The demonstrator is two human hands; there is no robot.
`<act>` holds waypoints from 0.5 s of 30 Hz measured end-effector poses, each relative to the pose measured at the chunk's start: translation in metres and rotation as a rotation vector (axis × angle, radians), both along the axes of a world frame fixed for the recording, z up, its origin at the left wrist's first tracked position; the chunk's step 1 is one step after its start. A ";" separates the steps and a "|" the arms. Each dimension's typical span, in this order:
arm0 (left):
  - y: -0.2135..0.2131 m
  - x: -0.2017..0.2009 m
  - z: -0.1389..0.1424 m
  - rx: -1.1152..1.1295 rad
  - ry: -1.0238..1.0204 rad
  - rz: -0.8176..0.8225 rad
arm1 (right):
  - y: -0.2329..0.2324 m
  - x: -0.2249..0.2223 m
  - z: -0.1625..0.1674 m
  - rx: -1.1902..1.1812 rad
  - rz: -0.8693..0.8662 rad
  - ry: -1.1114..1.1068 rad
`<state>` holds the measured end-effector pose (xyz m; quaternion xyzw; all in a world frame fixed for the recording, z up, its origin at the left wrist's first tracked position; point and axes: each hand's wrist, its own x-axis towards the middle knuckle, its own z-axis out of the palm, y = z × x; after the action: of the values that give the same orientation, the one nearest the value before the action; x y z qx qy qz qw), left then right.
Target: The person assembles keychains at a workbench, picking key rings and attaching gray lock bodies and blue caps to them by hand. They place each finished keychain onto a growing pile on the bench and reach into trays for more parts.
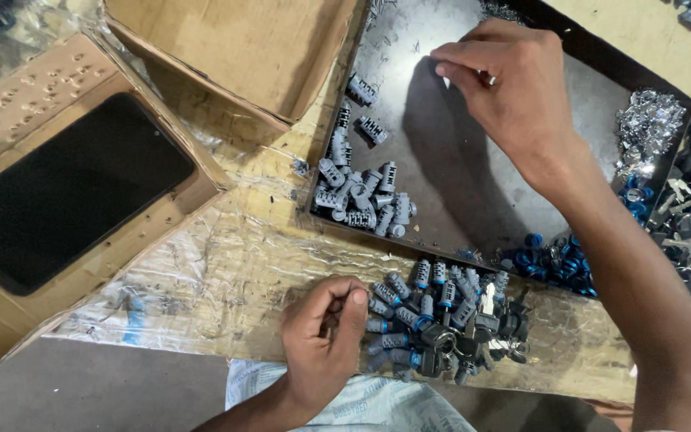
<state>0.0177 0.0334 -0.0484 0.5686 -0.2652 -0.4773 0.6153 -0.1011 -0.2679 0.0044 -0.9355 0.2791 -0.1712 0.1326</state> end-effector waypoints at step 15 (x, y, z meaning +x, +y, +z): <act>-0.003 0.003 -0.005 -0.016 0.270 0.017 | 0.025 -0.012 0.034 0.001 -0.073 -0.073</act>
<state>0.0204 0.0304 -0.0532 0.4962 -0.1791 -0.5423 0.6540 -0.1136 -0.2424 0.0381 -0.9178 0.3079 -0.2098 0.1370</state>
